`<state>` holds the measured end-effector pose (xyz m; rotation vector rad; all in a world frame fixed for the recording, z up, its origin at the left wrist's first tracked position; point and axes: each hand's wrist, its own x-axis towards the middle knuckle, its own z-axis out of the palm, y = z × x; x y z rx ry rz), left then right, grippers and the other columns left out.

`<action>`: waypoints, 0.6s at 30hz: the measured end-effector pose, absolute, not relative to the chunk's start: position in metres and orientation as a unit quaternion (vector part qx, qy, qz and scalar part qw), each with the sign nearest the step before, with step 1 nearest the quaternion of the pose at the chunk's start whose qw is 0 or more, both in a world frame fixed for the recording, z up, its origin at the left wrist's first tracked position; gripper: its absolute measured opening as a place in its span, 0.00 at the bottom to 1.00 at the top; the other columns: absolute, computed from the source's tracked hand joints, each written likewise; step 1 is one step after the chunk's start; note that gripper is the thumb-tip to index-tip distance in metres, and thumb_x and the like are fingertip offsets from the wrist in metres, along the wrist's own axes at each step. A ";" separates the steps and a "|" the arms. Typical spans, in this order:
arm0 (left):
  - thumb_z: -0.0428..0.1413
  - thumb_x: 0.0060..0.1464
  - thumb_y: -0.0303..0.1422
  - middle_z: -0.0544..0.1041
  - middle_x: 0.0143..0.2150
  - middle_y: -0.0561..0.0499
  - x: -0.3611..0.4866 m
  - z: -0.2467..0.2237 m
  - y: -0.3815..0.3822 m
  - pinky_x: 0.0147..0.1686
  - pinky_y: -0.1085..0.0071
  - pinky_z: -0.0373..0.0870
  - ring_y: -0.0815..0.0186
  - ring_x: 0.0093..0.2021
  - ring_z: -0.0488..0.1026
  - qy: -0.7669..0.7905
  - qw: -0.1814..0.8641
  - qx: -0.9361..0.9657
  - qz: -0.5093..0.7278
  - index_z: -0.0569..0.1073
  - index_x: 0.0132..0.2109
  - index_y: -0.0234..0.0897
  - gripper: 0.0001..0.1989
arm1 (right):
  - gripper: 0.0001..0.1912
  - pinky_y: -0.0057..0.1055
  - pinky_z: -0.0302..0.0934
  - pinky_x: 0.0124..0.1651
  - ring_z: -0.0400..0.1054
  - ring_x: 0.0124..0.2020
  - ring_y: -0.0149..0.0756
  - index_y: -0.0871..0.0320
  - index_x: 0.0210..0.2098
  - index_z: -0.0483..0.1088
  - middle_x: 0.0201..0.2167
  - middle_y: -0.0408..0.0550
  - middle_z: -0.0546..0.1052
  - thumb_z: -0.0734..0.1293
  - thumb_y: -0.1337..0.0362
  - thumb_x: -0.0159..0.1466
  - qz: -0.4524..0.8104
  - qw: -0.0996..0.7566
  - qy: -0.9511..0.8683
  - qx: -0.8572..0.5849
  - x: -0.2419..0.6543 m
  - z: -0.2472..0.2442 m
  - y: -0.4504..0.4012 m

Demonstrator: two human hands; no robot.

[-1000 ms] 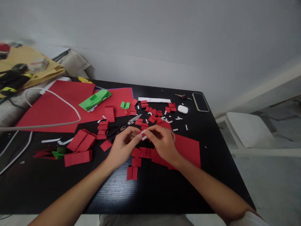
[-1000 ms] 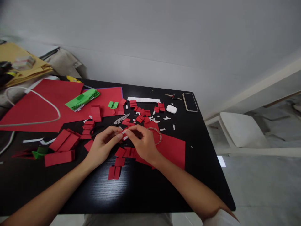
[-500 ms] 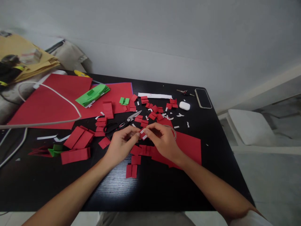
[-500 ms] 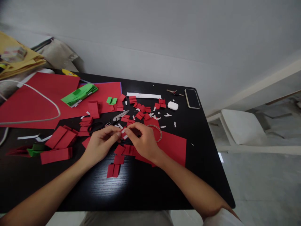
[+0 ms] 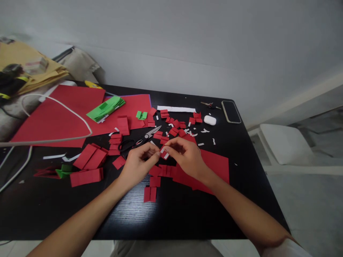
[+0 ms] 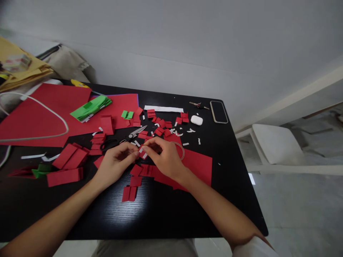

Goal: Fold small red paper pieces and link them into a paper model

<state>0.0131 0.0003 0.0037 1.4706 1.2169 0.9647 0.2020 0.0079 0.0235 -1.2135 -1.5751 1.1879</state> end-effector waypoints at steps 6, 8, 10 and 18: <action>0.60 0.56 0.35 0.75 0.27 0.53 0.014 0.006 0.000 0.29 0.73 0.66 0.69 0.26 0.69 0.493 0.489 0.598 0.400 0.77 0.33 0.36 0.07 | 0.02 0.29 0.72 0.37 0.78 0.31 0.33 0.55 0.37 0.77 0.32 0.43 0.82 0.71 0.64 0.66 0.443 0.409 -0.639 -0.478 0.200 0.022 0.005; 0.60 0.55 0.34 0.74 0.26 0.54 0.014 0.006 -0.001 0.28 0.73 0.66 0.69 0.26 0.68 0.494 0.482 0.599 0.407 0.77 0.33 0.36 0.07 | 0.01 0.29 0.72 0.37 0.78 0.31 0.33 0.54 0.38 0.77 0.32 0.42 0.83 0.71 0.64 0.66 0.428 0.413 -0.646 -0.479 0.199 0.021 0.004; 0.60 0.55 0.34 0.74 0.25 0.54 0.014 0.005 -0.001 0.27 0.74 0.65 0.70 0.25 0.67 0.495 0.479 0.598 0.410 0.77 0.33 0.36 0.06 | 0.02 0.30 0.73 0.37 0.78 0.32 0.34 0.54 0.39 0.77 0.33 0.43 0.83 0.72 0.64 0.66 0.419 0.419 -0.646 -0.481 0.199 0.019 0.003; 0.59 0.58 0.38 0.78 0.29 0.51 0.012 0.005 0.000 0.29 0.72 0.69 0.67 0.28 0.73 0.501 0.493 0.595 0.390 0.78 0.36 0.35 0.10 | 0.06 0.30 0.72 0.38 0.77 0.32 0.33 0.54 0.36 0.72 0.32 0.43 0.81 0.72 0.61 0.67 0.403 0.445 -0.645 -0.473 0.200 0.014 0.006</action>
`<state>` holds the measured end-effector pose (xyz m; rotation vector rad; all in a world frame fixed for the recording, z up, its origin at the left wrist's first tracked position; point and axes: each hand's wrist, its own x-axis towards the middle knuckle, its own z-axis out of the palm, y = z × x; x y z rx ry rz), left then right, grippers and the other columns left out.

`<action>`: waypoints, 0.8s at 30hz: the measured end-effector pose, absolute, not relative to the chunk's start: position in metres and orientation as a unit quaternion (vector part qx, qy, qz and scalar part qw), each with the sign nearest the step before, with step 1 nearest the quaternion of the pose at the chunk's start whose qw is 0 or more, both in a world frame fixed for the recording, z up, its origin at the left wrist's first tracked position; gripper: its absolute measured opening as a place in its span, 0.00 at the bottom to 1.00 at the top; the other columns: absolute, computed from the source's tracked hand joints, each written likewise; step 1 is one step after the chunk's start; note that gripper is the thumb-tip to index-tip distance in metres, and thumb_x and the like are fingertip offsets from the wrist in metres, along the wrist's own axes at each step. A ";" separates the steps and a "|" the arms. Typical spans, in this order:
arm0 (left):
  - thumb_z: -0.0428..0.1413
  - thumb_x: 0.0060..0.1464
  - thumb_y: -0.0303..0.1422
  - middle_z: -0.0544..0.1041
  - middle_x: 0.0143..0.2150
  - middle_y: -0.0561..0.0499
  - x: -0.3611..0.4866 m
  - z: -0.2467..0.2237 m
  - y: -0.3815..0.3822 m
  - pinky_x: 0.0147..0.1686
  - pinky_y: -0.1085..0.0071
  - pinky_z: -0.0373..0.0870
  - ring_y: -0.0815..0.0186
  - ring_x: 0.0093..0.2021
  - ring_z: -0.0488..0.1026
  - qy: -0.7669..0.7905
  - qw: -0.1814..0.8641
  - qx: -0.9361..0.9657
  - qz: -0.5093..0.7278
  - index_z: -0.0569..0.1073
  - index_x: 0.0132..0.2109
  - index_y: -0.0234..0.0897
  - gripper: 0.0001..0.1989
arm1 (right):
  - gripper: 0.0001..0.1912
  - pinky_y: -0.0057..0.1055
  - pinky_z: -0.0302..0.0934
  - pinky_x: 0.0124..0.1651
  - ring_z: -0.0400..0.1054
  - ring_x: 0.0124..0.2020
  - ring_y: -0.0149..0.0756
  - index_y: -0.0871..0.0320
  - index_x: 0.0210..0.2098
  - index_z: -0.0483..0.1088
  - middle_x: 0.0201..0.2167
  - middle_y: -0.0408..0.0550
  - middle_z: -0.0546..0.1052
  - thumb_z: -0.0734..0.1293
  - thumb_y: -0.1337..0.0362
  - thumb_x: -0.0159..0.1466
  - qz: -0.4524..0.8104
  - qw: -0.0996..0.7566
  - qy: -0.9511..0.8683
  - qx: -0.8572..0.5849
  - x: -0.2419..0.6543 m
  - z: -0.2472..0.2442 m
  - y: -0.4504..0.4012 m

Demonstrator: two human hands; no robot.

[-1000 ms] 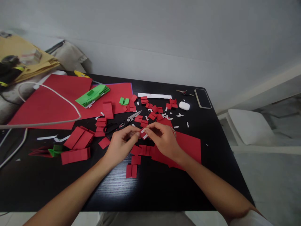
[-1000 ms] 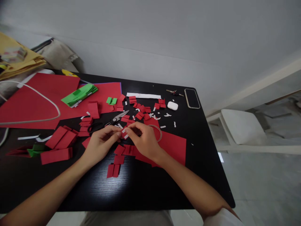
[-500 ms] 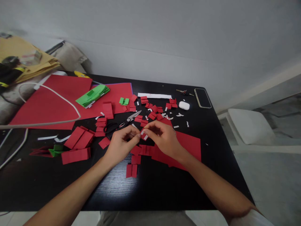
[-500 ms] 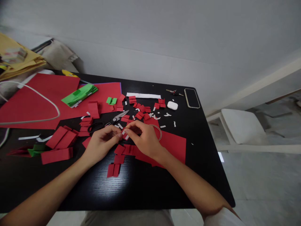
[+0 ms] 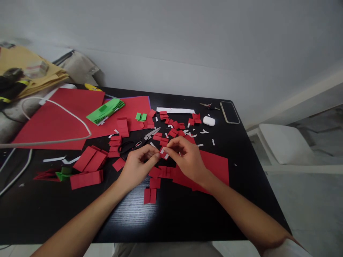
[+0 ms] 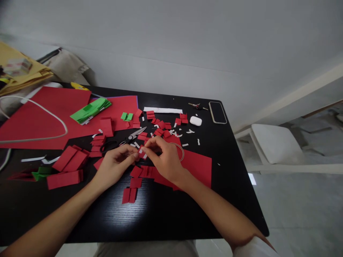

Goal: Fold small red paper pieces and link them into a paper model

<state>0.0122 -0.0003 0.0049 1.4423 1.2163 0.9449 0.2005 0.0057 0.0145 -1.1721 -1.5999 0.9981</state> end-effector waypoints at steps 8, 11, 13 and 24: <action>0.58 0.60 0.34 0.79 0.31 0.51 0.012 0.002 -0.003 0.32 0.72 0.71 0.66 0.30 0.74 0.494 0.403 0.658 0.400 0.77 0.36 0.37 0.06 | 0.04 0.41 0.71 0.52 0.75 0.49 0.42 0.53 0.41 0.76 0.45 0.50 0.80 0.67 0.66 0.70 0.153 0.424 -0.775 -0.444 0.201 0.003 0.004; 0.57 0.61 0.32 0.78 0.30 0.53 0.012 0.001 -0.005 0.31 0.73 0.70 0.68 0.29 0.74 0.499 0.339 0.695 0.391 0.76 0.37 0.38 0.06 | 0.07 0.43 0.72 0.53 0.74 0.49 0.42 0.53 0.44 0.77 0.46 0.51 0.80 0.66 0.68 0.71 0.139 0.408 -0.794 -0.429 0.200 0.000 0.000; 0.56 0.62 0.31 0.77 0.30 0.54 0.013 0.001 -0.006 0.31 0.74 0.70 0.68 0.28 0.73 0.499 0.305 0.714 0.384 0.76 0.37 0.38 0.05 | 0.08 0.45 0.71 0.55 0.72 0.52 0.44 0.53 0.45 0.77 0.49 0.52 0.79 0.65 0.69 0.72 0.128 0.400 -0.801 -0.426 0.199 0.000 -0.001; 0.54 0.63 0.28 0.77 0.33 0.51 0.009 -0.005 -0.004 0.35 0.71 0.71 0.65 0.32 0.75 0.456 0.217 0.794 0.338 0.74 0.40 0.37 0.04 | 0.13 0.48 0.71 0.59 0.73 0.55 0.46 0.59 0.48 0.75 0.50 0.56 0.80 0.60 0.73 0.73 0.139 0.341 -0.838 -0.403 0.196 0.000 -0.002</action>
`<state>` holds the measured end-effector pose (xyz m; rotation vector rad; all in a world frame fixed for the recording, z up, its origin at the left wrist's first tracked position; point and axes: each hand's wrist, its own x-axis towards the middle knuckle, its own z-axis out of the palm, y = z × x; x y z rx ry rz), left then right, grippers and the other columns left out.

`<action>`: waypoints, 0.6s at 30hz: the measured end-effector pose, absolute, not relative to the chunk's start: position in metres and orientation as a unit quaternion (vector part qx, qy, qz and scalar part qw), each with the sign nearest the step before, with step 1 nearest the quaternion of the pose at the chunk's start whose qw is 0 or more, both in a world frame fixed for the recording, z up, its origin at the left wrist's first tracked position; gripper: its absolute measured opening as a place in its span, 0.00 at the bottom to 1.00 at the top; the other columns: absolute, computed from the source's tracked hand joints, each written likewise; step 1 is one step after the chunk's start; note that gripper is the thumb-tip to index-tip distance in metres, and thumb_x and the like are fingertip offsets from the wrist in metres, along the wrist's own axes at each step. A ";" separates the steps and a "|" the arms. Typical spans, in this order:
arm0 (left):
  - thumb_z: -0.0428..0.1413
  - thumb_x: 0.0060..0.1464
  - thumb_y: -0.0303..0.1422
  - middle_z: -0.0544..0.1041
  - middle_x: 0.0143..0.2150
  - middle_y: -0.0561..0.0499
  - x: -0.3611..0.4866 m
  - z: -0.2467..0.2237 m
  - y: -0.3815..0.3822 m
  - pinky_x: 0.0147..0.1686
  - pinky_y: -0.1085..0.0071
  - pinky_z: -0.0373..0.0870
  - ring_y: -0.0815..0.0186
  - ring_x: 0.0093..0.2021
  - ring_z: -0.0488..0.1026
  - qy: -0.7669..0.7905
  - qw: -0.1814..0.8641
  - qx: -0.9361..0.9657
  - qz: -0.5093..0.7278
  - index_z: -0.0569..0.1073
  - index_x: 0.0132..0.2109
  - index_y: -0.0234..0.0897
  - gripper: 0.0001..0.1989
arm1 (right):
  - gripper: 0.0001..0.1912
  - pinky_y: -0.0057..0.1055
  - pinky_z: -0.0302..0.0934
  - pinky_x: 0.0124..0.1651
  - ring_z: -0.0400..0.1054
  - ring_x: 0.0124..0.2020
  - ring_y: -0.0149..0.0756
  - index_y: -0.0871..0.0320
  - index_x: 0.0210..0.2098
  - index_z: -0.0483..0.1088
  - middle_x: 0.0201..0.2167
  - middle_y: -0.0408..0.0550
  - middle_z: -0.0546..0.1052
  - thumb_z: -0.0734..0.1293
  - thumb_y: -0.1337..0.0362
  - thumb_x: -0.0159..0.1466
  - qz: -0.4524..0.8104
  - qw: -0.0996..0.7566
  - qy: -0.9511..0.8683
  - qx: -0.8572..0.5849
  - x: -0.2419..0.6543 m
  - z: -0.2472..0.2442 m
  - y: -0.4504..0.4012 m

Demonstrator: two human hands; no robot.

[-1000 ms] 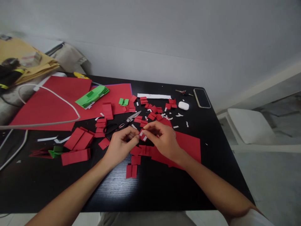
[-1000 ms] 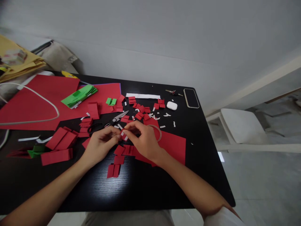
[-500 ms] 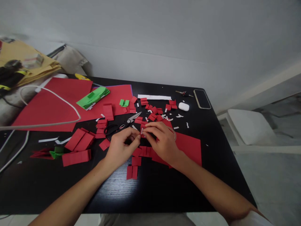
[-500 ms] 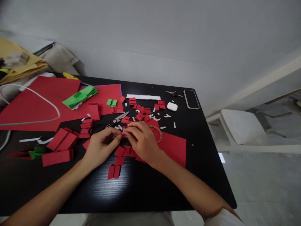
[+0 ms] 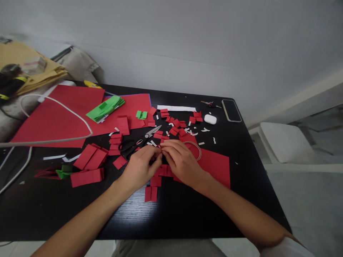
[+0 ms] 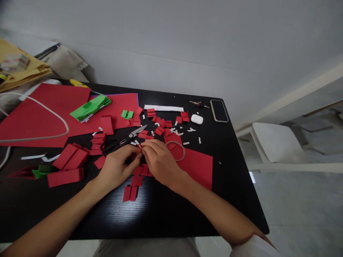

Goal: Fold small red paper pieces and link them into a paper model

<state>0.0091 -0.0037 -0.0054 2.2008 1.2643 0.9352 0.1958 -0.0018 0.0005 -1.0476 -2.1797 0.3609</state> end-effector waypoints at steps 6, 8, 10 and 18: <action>0.55 0.63 0.28 0.77 0.32 0.51 0.010 -0.003 -0.004 0.35 0.72 0.70 0.66 0.31 0.75 0.452 0.207 0.797 0.343 0.74 0.40 0.36 0.04 | 0.12 0.48 0.70 0.59 0.72 0.54 0.46 0.61 0.48 0.73 0.49 0.58 0.80 0.59 0.73 0.73 0.137 0.339 -0.839 -0.403 0.195 0.002 -0.001; 0.55 0.63 0.28 0.77 0.32 0.52 0.011 -0.002 -0.004 0.34 0.72 0.70 0.66 0.31 0.75 0.453 0.209 0.796 0.342 0.74 0.40 0.36 0.04 | 0.12 0.48 0.69 0.59 0.72 0.54 0.46 0.61 0.47 0.73 0.49 0.57 0.79 0.59 0.73 0.73 0.141 0.337 -0.839 -0.403 0.196 0.002 -0.001; 0.55 0.63 0.27 0.76 0.32 0.52 0.011 -0.002 -0.004 0.34 0.73 0.70 0.67 0.31 0.74 0.455 0.216 0.793 0.343 0.75 0.40 0.35 0.04 | 0.11 0.49 0.69 0.58 0.72 0.54 0.46 0.60 0.47 0.72 0.49 0.57 0.79 0.59 0.73 0.73 0.146 0.339 -0.838 -0.402 0.196 0.002 0.000; 0.56 0.62 0.25 0.77 0.32 0.53 0.010 0.002 -0.005 0.34 0.75 0.70 0.70 0.30 0.74 0.459 0.231 0.783 0.350 0.75 0.40 0.34 0.04 | 0.08 0.47 0.69 0.57 0.72 0.53 0.45 0.59 0.44 0.72 0.48 0.56 0.79 0.60 0.71 0.74 0.173 0.346 -0.833 -0.396 0.201 0.003 0.003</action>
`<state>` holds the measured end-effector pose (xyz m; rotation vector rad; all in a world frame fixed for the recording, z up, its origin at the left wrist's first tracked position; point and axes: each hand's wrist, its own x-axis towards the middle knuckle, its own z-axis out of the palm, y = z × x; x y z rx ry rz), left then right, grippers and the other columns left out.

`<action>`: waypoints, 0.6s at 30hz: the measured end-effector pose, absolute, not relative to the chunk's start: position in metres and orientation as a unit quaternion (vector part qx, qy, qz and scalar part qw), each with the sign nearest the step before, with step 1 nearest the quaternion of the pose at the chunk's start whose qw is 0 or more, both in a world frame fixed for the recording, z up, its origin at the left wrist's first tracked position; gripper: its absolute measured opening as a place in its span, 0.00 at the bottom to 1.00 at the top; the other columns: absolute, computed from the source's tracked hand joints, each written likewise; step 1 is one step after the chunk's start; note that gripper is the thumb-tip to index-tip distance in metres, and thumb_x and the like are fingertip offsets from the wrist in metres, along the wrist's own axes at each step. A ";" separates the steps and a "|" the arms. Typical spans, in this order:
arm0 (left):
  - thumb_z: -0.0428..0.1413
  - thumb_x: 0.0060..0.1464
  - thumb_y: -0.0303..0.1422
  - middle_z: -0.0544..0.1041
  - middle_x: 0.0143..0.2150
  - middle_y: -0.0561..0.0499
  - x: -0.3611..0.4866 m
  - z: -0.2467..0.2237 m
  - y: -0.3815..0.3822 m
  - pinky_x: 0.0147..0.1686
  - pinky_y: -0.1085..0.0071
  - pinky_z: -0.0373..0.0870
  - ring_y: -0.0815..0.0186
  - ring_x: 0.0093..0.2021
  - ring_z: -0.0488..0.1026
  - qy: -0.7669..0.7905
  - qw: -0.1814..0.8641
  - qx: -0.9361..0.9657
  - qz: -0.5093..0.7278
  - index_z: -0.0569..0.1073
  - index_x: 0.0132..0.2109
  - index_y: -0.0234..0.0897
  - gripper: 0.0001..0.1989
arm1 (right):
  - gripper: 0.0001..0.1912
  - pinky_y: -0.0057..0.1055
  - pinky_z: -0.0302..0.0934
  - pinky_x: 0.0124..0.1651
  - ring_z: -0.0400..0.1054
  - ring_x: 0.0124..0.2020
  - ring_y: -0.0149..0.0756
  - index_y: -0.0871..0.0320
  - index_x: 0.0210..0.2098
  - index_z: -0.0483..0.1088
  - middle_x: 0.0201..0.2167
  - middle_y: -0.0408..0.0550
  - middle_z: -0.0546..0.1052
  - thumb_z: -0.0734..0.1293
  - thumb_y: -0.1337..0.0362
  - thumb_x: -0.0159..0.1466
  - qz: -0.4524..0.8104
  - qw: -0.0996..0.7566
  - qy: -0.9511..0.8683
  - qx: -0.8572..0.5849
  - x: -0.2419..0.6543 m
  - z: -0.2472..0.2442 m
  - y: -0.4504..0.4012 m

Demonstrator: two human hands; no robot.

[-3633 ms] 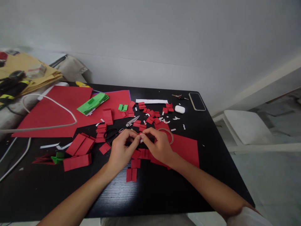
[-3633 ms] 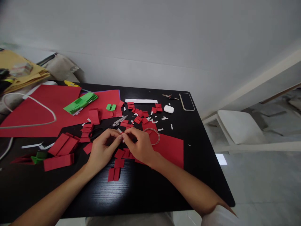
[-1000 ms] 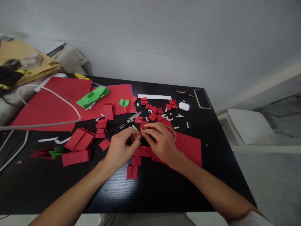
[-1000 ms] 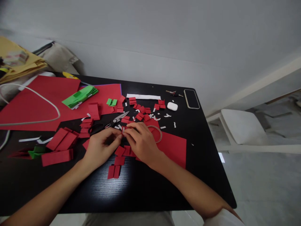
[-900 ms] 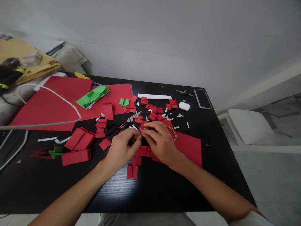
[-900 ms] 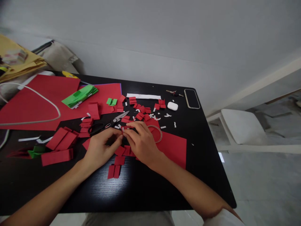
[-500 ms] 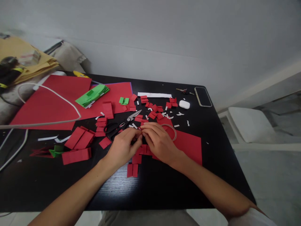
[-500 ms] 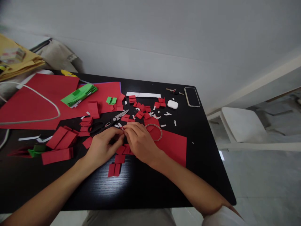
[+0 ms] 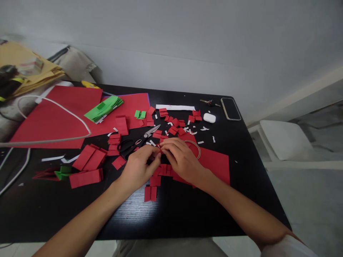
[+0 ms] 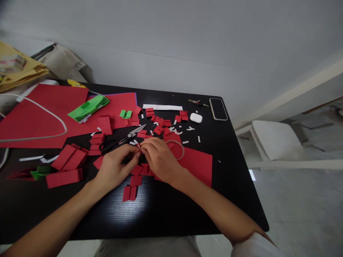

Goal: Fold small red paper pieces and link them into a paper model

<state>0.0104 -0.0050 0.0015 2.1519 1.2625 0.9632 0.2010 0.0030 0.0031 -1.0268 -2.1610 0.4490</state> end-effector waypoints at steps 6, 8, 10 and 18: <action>0.56 0.62 0.26 0.78 0.32 0.53 0.010 0.001 -0.006 0.34 0.75 0.70 0.69 0.31 0.75 0.461 0.237 0.782 0.346 0.75 0.41 0.35 0.04 | 0.08 0.46 0.69 0.57 0.73 0.52 0.44 0.58 0.43 0.72 0.46 0.54 0.79 0.61 0.70 0.74 0.188 0.341 -0.833 -0.393 0.203 0.005 0.005; 0.55 0.62 0.26 0.77 0.32 0.53 0.011 0.002 -0.006 0.34 0.75 0.70 0.69 0.31 0.74 0.459 0.235 0.785 0.344 0.75 0.40 0.35 0.04 | 0.08 0.46 0.69 0.56 0.73 0.52 0.44 0.58 0.43 0.71 0.46 0.54 0.79 0.61 0.71 0.73 0.181 0.336 -0.836 -0.395 0.202 0.005 0.004; 0.55 0.63 0.26 0.77 0.32 0.53 0.012 0.003 -0.006 0.34 0.75 0.70 0.69 0.31 0.74 0.458 0.235 0.787 0.341 0.75 0.39 0.35 0.04 | 0.07 0.45 0.68 0.56 0.72 0.51 0.44 0.58 0.41 0.71 0.45 0.54 0.79 0.61 0.71 0.72 0.170 0.335 -0.837 -0.399 0.200 0.005 0.003; 0.55 0.61 0.28 0.76 0.30 0.54 0.012 0.006 -0.007 0.31 0.75 0.68 0.69 0.29 0.73 0.505 0.274 0.743 0.342 0.74 0.36 0.36 0.05 | 0.07 0.41 0.68 0.51 0.72 0.45 0.44 0.57 0.37 0.69 0.41 0.54 0.77 0.62 0.73 0.69 0.103 0.349 -0.798 -0.480 0.219 0.010 0.021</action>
